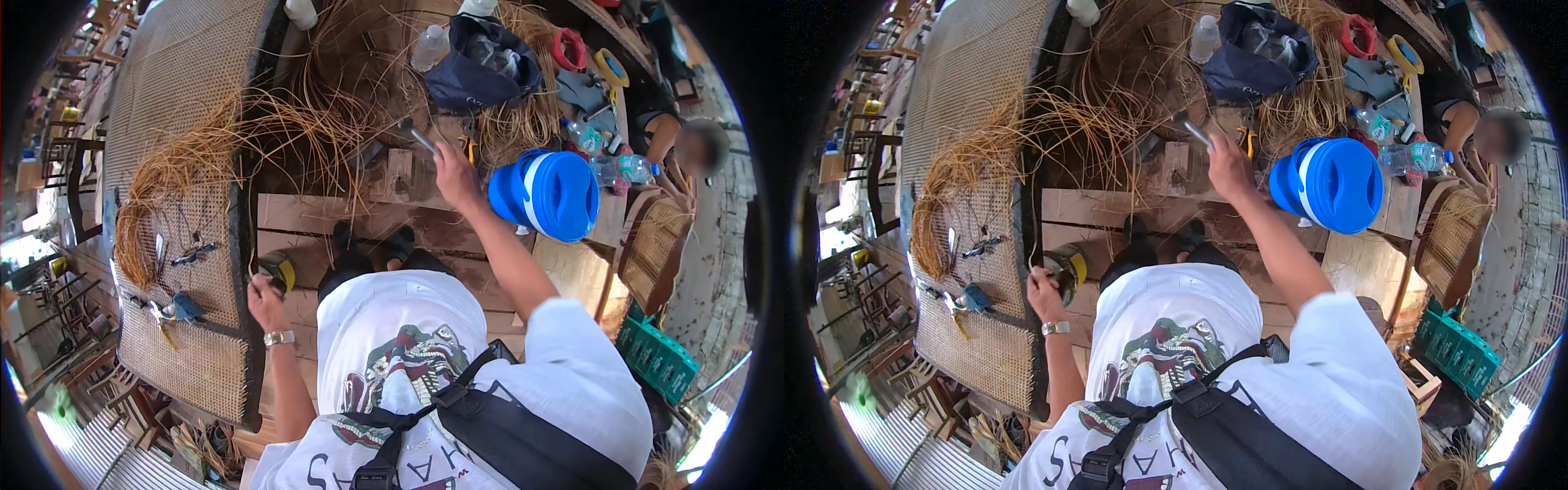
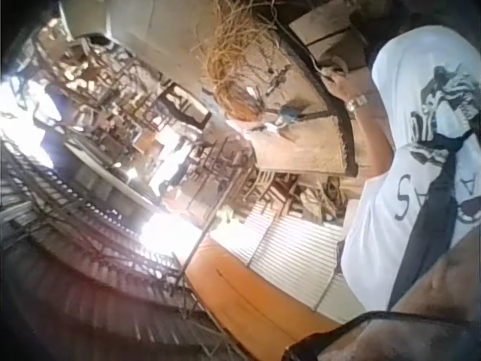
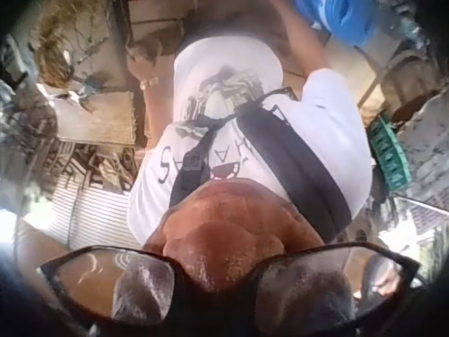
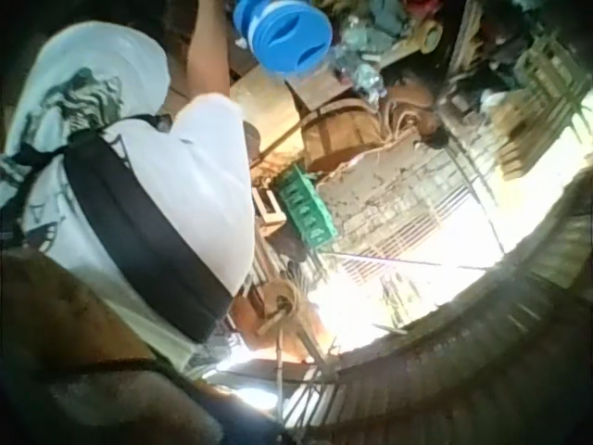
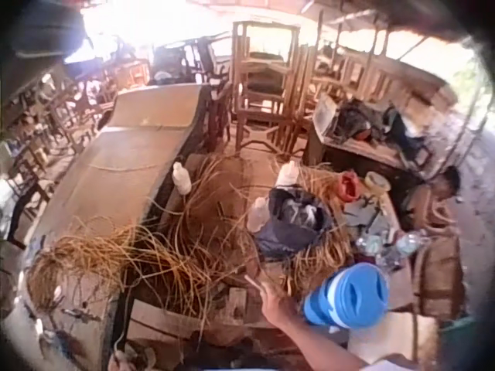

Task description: Repairing or weaving a rattan chair seat using strands of material and tools.

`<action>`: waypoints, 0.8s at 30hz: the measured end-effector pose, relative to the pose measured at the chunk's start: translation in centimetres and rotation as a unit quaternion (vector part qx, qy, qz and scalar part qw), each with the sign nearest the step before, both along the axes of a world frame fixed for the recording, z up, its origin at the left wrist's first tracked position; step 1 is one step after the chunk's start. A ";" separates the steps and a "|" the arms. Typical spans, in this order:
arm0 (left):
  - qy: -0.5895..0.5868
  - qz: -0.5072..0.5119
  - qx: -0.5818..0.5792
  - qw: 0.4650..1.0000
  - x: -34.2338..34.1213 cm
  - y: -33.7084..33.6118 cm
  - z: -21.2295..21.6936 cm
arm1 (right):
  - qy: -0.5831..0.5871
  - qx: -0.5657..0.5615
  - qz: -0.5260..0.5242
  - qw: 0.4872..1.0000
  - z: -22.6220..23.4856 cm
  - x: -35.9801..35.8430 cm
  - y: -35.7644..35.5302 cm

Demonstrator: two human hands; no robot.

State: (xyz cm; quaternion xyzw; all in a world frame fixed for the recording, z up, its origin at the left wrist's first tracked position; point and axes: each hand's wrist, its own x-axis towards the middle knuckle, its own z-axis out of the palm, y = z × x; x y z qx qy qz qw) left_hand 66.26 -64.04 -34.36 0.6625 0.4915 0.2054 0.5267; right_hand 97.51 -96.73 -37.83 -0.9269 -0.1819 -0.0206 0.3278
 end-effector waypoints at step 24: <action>-0.045 -0.449 -0.395 0.800 21.5 -10.1 4.2 | 0.417 0.266 -0.036 0.868 5.9 -14.1 1.8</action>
